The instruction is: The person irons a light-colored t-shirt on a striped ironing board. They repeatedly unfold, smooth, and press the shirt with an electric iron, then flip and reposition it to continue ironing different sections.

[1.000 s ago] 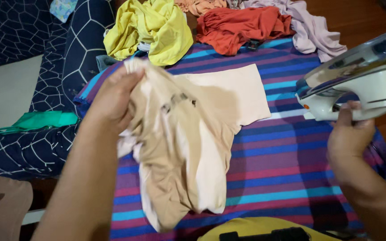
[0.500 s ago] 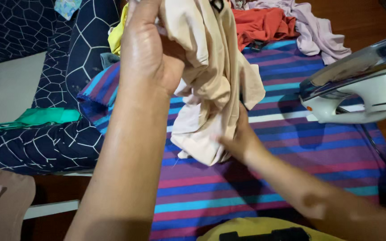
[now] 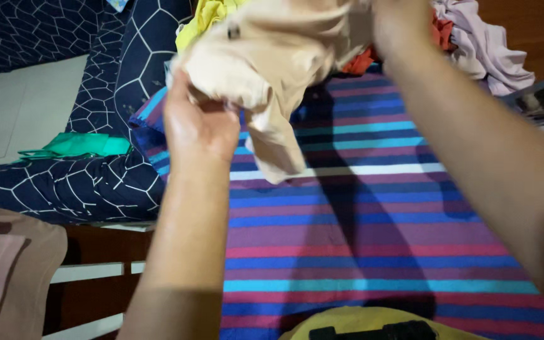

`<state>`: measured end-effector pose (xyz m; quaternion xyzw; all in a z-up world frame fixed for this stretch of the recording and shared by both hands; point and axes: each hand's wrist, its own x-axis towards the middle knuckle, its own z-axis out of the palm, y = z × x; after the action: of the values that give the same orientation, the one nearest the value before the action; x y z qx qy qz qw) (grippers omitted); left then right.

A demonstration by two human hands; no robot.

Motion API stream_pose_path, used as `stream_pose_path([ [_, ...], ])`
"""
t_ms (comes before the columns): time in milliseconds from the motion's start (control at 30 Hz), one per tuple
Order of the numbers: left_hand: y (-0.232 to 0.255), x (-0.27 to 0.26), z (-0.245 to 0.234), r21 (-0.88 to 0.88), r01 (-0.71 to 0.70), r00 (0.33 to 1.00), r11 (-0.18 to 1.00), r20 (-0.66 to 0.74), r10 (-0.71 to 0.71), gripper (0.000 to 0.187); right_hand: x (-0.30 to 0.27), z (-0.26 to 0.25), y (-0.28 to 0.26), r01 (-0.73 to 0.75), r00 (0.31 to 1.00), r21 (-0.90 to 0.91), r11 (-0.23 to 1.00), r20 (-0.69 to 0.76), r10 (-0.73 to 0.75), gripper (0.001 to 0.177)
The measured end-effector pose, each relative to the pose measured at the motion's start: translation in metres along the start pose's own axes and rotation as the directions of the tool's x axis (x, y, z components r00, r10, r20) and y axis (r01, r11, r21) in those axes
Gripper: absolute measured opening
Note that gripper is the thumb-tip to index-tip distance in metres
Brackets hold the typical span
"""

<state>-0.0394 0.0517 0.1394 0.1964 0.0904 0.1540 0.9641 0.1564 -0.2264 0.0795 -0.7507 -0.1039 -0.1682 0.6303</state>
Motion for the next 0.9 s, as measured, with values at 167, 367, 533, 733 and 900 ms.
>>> stream_pose_path([
  [167,-0.029,-0.006,-0.046,0.004,0.101,0.984,0.995,-0.148,-0.099,0.049,-0.110,0.036,0.016,-0.369,0.776,-0.363,0.856,0.387,0.499,0.036],
  [367,-0.049,-0.010,-0.028,-0.085,0.132,0.989,0.988,-0.051,-0.137,0.044,-0.240,0.046,-0.035,-0.960,0.241,0.059,0.274,0.672,0.700,0.036],
  [533,-0.045,-0.015,-0.014,0.024,0.126,0.992,0.992,0.005,-0.127,0.042,-0.204,0.031,-0.041,-0.864,0.496,0.364,0.348,0.736,0.461,0.044],
  [733,-0.034,-0.022,-0.061,0.310,0.121,0.969,0.943,-0.241,-0.045,0.036,-0.091,-0.079,-0.051,-0.174,0.985,0.582,0.794,0.103,0.141,0.023],
  [900,-0.065,-0.070,-0.137,0.783,0.157,0.931,0.602,-0.321,0.175,0.054,-0.127,-0.124,-0.008,-0.065,0.955,-0.634,0.771,0.183,0.231,0.028],
])
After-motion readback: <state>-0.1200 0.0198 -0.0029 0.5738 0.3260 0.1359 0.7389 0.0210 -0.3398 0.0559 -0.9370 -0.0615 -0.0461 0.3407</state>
